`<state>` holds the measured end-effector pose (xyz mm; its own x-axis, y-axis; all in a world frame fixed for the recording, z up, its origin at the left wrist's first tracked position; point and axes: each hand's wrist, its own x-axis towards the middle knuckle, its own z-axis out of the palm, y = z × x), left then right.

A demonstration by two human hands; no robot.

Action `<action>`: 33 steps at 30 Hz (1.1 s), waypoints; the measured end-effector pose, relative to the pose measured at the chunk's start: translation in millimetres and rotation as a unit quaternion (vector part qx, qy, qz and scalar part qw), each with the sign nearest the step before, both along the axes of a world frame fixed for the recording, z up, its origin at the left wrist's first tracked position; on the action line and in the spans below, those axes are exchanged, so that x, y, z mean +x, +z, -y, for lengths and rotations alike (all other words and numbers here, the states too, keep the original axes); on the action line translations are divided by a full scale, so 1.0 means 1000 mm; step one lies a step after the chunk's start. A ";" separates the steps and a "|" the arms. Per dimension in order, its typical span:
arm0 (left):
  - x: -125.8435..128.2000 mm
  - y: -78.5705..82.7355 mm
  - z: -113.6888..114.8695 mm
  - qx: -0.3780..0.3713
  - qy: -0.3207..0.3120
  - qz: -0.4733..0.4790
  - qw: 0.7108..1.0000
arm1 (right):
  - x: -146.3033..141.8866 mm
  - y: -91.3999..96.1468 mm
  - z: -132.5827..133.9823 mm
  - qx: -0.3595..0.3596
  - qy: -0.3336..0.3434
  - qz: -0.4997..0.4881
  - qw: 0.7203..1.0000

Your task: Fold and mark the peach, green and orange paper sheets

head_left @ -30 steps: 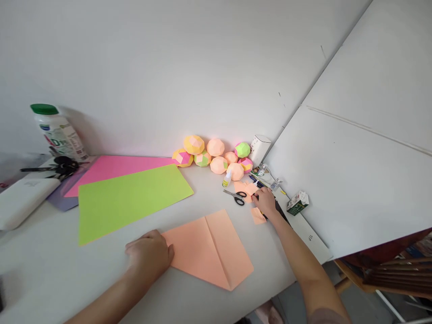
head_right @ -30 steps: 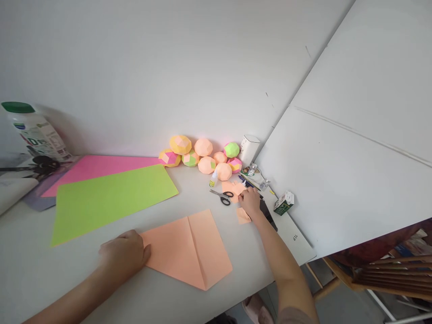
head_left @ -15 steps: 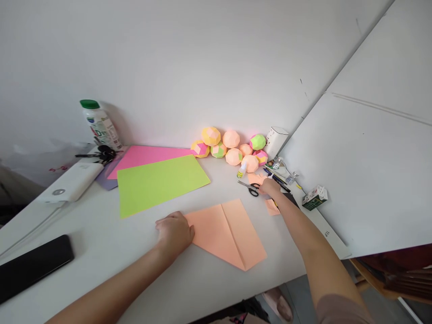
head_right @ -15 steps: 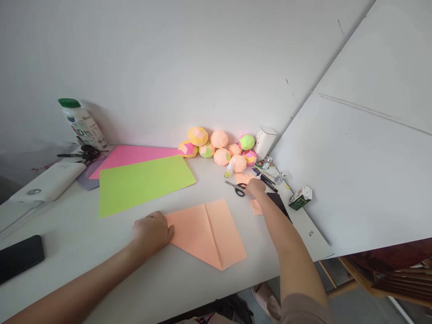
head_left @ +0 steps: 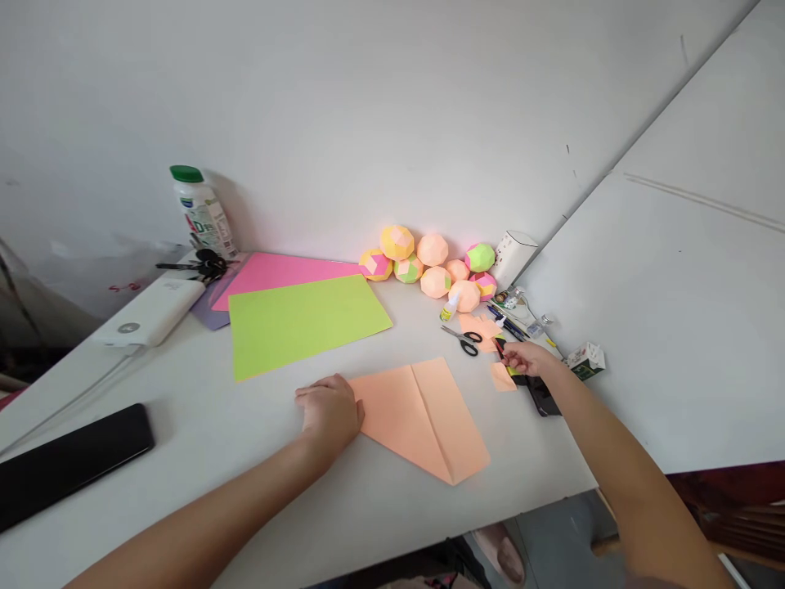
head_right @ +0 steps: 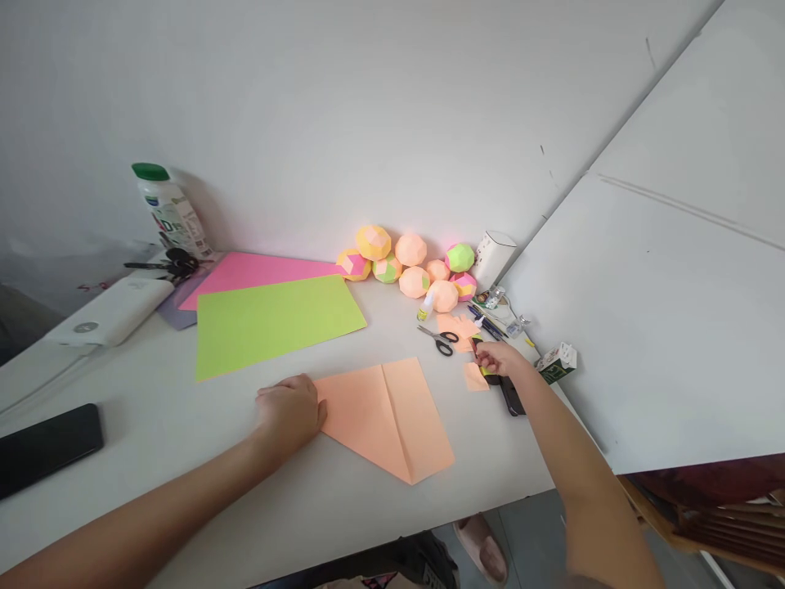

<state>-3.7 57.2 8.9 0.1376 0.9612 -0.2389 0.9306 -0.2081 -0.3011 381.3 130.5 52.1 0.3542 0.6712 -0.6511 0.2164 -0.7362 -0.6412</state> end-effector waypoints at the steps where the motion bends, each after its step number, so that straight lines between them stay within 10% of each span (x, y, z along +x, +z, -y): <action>1: 0.000 0.000 0.000 0.001 -0.002 0.001 1.000 | 0.002 -0.001 0.008 -0.003 -0.008 -0.018 1.000; 13: 0.000 -0.010 -0.003 0.001 -0.003 0.001 1.000 | -0.061 0.010 0.079 0.208 0.019 -0.284 0.936; 21: 0.001 -0.008 -0.001 0.015 0.013 0.031 0.999 | -0.134 0.003 0.059 0.309 0.176 -0.333 0.873; 33: 0.000 -0.006 -0.002 0.016 0.023 0.039 0.999 | -0.153 -0.027 0.031 0.410 0.183 -0.274 0.850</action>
